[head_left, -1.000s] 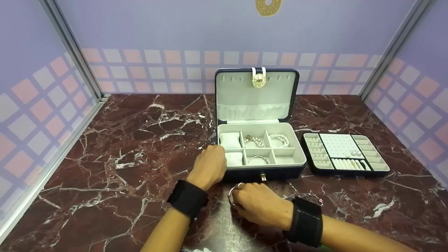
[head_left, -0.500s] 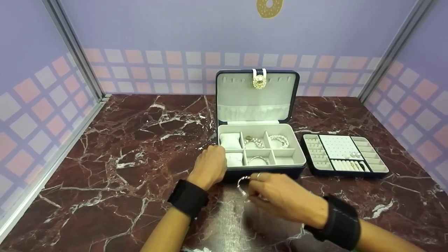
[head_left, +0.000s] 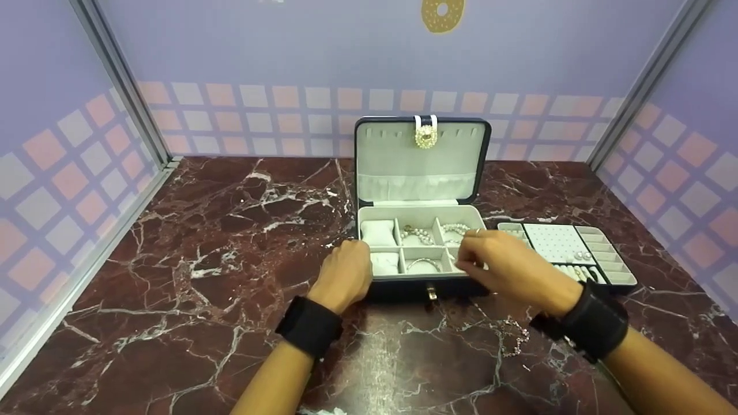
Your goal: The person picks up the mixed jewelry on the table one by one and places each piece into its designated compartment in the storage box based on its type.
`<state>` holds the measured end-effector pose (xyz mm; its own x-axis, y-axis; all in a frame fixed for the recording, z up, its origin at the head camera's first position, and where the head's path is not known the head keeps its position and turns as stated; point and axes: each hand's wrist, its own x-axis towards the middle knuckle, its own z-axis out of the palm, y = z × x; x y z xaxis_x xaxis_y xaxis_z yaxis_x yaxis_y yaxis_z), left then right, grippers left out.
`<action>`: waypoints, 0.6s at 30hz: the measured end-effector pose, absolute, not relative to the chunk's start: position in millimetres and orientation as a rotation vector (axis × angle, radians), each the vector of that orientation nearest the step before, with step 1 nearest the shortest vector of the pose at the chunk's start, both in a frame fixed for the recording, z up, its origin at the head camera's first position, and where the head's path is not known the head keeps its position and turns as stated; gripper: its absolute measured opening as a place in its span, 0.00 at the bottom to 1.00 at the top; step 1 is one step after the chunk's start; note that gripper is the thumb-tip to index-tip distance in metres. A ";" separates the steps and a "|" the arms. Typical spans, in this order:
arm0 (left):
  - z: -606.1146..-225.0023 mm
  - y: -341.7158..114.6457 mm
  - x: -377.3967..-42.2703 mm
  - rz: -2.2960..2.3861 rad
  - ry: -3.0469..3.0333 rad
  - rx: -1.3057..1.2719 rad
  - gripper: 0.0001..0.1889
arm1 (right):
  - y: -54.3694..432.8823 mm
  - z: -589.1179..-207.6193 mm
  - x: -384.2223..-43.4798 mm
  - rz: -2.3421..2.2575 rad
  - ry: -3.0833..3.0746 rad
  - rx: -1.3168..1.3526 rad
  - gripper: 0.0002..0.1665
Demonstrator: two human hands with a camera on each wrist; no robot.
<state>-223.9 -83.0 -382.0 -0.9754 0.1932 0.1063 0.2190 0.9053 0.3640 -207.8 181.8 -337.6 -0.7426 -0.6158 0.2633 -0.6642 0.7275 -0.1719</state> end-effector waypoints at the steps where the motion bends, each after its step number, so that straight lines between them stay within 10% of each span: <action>1: -381.9 -82.8 -224.1 -0.588 -3.006 -0.325 0.09 | 185.5 -339.2 -212.3 0.366 -2.761 1.002 0.07; 18: -383.1 -85.2 -223.2 -0.583 -2.975 -0.345 0.11 | 203.7 -362.2 -254.4 0.399 -2.983 0.933 0.08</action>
<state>-223.2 -85.2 -383.1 -0.9704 0.2030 0.1309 0.2374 0.9016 0.3616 -254.4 203.7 -362.2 -0.8245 -0.5619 0.0662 -0.5596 0.7924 -0.2427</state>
